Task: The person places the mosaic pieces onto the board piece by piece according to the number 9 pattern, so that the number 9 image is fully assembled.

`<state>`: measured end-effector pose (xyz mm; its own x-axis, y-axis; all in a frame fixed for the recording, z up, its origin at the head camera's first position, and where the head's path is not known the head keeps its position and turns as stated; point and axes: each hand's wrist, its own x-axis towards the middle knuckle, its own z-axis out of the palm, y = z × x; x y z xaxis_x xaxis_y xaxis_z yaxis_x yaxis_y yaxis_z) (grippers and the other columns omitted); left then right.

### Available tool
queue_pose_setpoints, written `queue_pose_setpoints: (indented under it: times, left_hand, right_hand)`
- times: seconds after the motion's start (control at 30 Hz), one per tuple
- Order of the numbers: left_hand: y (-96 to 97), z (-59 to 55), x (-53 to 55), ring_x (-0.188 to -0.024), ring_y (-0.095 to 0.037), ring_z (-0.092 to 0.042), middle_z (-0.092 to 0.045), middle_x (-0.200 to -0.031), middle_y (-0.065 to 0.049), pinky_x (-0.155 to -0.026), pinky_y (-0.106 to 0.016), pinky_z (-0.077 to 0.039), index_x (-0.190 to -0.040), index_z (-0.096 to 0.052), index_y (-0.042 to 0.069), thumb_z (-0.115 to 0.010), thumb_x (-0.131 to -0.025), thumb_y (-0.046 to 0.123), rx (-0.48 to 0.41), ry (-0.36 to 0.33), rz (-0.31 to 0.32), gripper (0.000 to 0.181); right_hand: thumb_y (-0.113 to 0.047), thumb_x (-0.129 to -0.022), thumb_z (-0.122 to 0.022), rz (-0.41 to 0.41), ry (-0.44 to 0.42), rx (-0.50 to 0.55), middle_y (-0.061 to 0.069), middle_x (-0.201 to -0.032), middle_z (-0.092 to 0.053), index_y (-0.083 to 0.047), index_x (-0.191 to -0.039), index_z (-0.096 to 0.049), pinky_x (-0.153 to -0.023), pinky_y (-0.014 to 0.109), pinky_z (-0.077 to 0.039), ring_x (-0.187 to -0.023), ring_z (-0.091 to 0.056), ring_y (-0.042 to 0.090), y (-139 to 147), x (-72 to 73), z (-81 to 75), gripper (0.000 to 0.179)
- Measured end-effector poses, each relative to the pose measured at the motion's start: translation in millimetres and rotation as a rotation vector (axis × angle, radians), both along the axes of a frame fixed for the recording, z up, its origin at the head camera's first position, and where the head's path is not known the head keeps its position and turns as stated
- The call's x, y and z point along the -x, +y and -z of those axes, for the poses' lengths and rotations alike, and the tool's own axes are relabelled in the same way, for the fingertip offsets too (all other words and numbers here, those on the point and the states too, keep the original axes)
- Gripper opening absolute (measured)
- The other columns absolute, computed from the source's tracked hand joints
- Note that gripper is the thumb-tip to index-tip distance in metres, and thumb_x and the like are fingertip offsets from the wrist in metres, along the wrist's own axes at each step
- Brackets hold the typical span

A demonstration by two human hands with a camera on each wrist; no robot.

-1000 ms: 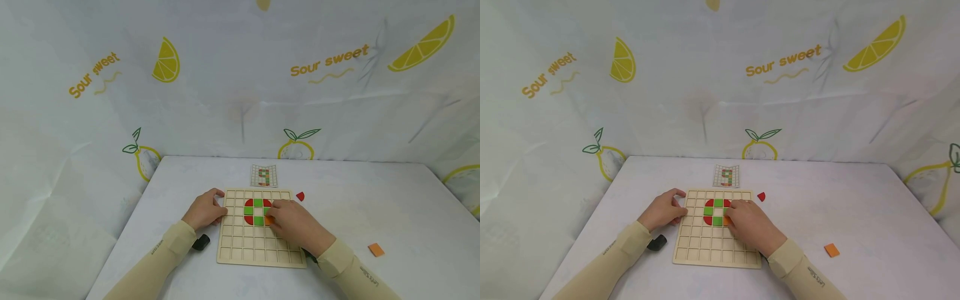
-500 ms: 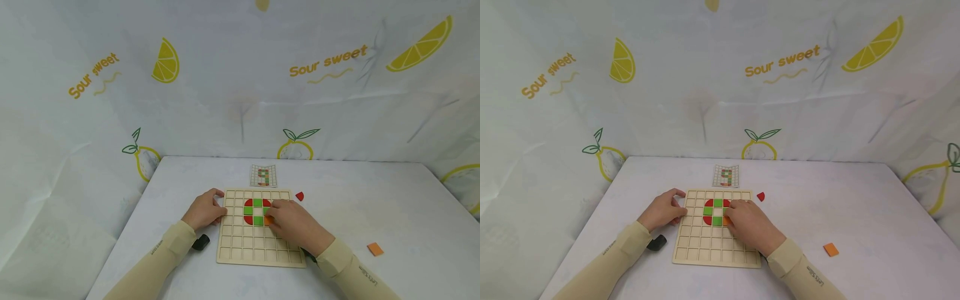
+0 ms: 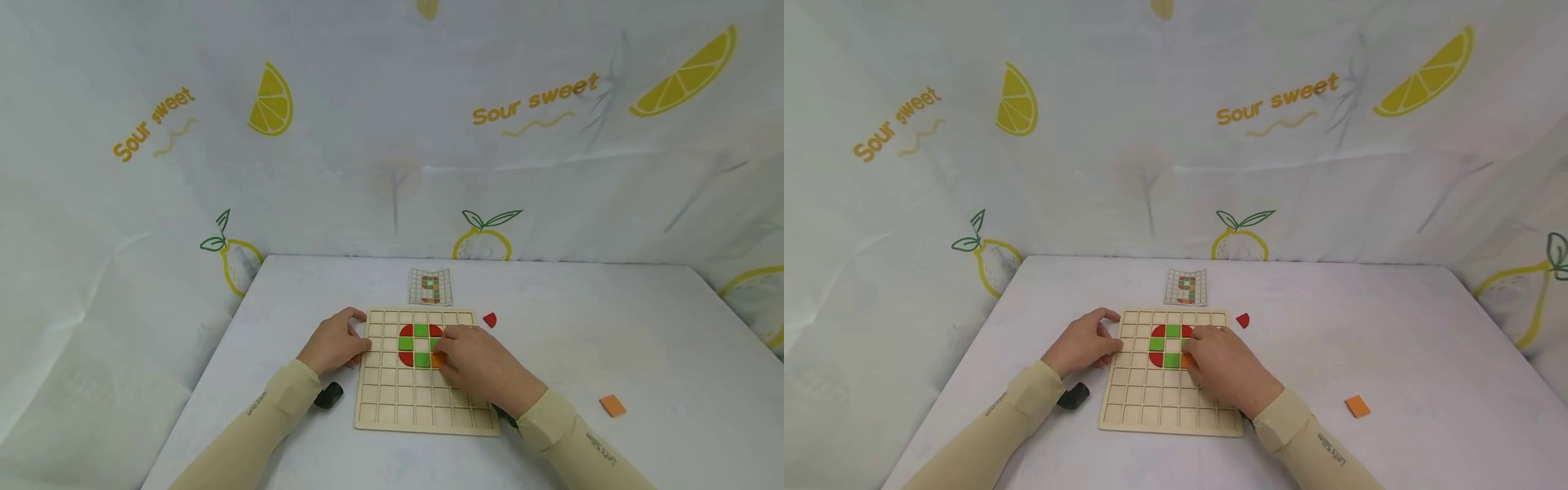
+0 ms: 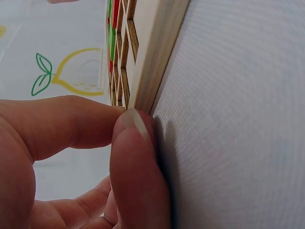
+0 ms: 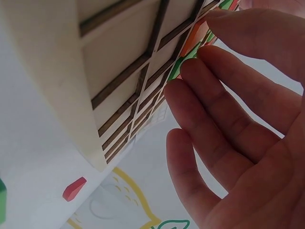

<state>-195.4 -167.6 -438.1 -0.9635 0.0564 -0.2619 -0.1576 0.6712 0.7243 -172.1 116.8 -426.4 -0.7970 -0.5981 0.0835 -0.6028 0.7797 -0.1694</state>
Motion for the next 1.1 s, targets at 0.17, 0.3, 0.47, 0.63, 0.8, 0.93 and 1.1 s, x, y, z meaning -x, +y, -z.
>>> queue_pose_setpoints:
  times: [0.17,0.3,0.47,0.63,0.8,0.93,1.1]
  left_hand:
    - [-0.2,-0.7,-0.9,-0.064,-0.017,-0.068,-0.070,-0.085,-0.005,-0.061,-0.029,-0.056,-0.143,-0.060,0.010,-0.076,-0.091,0.017,-0.006,0.002,0.002,0.054]
    - [-0.2,-2.2,-1.7,-0.064,-0.017,-0.068,-0.070,-0.085,-0.006,-0.061,-0.029,-0.056,-0.143,-0.060,0.010,-0.076,-0.092,0.017,-0.001,0.002,-0.004,0.055]
    - [1.0,-1.8,-1.1,-0.065,-0.017,-0.068,-0.070,-0.086,-0.006,-0.061,-0.028,-0.056,-0.144,-0.060,0.010,-0.076,-0.092,0.017,0.002,-0.001,0.000,0.054]
    - [0.7,-1.7,-0.5,-0.065,-0.017,-0.069,-0.070,-0.087,-0.006,-0.062,-0.028,-0.057,-0.144,-0.060,0.009,-0.076,-0.092,0.017,-0.002,0.000,0.006,0.054]
    - [1.3,-0.7,0.5,-0.066,-0.017,-0.068,-0.070,-0.088,-0.006,-0.062,-0.028,-0.056,-0.144,-0.060,0.011,-0.076,-0.092,0.018,0.005,-0.013,-0.012,0.054]
    - [0.8,-0.4,0.1,-0.066,-0.017,-0.068,-0.070,-0.087,-0.006,-0.063,-0.029,-0.055,-0.144,-0.060,0.011,-0.076,-0.092,0.017,0.020,-0.013,-0.013,0.055]
    - [1.0,-0.8,-0.2,-0.067,-0.017,-0.068,-0.070,-0.088,-0.006,-0.064,-0.029,-0.054,-0.144,-0.060,0.011,-0.077,-0.092,0.019,0.028,-0.021,-0.007,0.056]
  right_hand:
    - [-0.016,-0.091,-0.086,-0.002,0.017,0.007,-0.007,-0.091,-0.067,-0.013,-0.104,-0.083,-0.095,0.040,-0.057,-0.084,-0.060,0.011,1,0.8,1.3,0.014]
    - [-0.018,-0.091,-0.085,-0.004,0.021,0.008,-0.008,-0.090,-0.067,-0.015,-0.104,-0.083,-0.088,0.037,-0.058,-0.082,-0.059,0.009,3,1.6,-0.1,0.014]
    - [-0.016,-0.092,-0.083,0.044,-0.033,0.029,-0.005,-0.099,-0.071,-0.012,-0.108,-0.083,-0.082,0.033,-0.059,-0.087,-0.064,0.012,16,4.7,-7.6,0.017]
    - [-0.018,-0.094,-0.081,0.128,-0.076,0.046,-0.001,-0.106,-0.074,-0.010,-0.112,-0.082,-0.089,0.040,-0.061,-0.095,-0.069,0.018,41,3.1,-13.1,0.019]
    - [-0.022,-0.094,-0.083,0.192,-0.105,0.004,-0.002,-0.107,-0.073,-0.012,-0.114,-0.082,-0.093,0.043,-0.062,-0.099,-0.069,0.018,68,-9.7,-11.0,0.022]
    - [-0.024,-0.090,-0.087,0.214,-0.113,-0.008,-0.006,-0.105,-0.072,-0.015,-0.112,-0.082,-0.089,0.040,-0.062,-0.094,-0.068,0.013,86,-28.0,-9.6,0.023]
    - [-0.022,-0.087,-0.089,0.235,-0.125,-0.003,-0.013,-0.104,-0.069,-0.022,-0.109,-0.083,-0.086,0.036,-0.062,-0.093,-0.064,0.007,106,-52.2,-13.4,0.023]
